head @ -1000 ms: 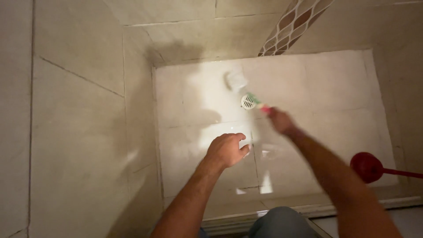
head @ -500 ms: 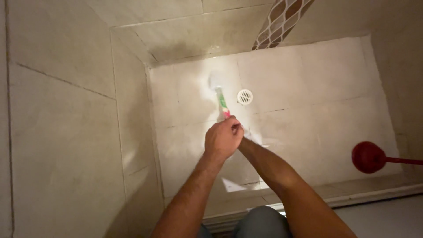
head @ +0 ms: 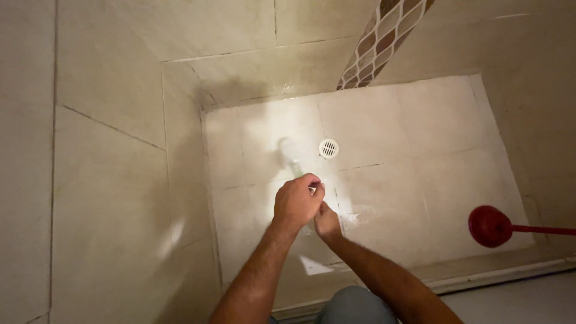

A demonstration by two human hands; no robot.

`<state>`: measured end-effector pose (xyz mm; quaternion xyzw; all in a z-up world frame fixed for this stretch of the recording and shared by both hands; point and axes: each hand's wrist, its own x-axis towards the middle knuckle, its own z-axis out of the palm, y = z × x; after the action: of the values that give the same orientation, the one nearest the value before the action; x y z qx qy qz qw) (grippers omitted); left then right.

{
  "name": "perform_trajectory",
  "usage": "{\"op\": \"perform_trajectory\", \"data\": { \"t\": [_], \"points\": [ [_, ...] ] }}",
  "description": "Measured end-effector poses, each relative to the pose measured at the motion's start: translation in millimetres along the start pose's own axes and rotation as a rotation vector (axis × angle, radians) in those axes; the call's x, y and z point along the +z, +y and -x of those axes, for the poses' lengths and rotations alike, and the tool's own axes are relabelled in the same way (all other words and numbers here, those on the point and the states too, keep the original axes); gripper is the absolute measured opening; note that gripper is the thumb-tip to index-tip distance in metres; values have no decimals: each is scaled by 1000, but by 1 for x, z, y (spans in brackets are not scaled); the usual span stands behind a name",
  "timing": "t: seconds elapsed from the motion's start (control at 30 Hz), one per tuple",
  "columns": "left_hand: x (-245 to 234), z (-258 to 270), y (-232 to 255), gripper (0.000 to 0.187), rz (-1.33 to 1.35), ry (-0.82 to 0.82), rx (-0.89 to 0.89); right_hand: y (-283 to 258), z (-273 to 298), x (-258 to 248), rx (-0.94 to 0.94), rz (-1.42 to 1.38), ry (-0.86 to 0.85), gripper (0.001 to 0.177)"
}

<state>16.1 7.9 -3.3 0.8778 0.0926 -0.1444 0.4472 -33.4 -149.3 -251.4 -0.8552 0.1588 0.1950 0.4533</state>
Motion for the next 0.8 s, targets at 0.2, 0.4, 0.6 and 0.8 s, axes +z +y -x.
{"op": "perform_trajectory", "data": {
  "t": [0.2,0.4,0.6,0.8],
  "points": [
    [4,-1,-5,25,28,-5,25,32,2,-6,-188,299,-157,42],
    [16,-4,-10,24,43,23,64,45,-30,-45,-181,427,29,44],
    [19,-12,-4,21,32,28,73,37,-43,-106,-6,462,138,56],
    [18,-18,-1,21,40,21,68,46,-35,-186,-110,688,4,64]
  ]
}}
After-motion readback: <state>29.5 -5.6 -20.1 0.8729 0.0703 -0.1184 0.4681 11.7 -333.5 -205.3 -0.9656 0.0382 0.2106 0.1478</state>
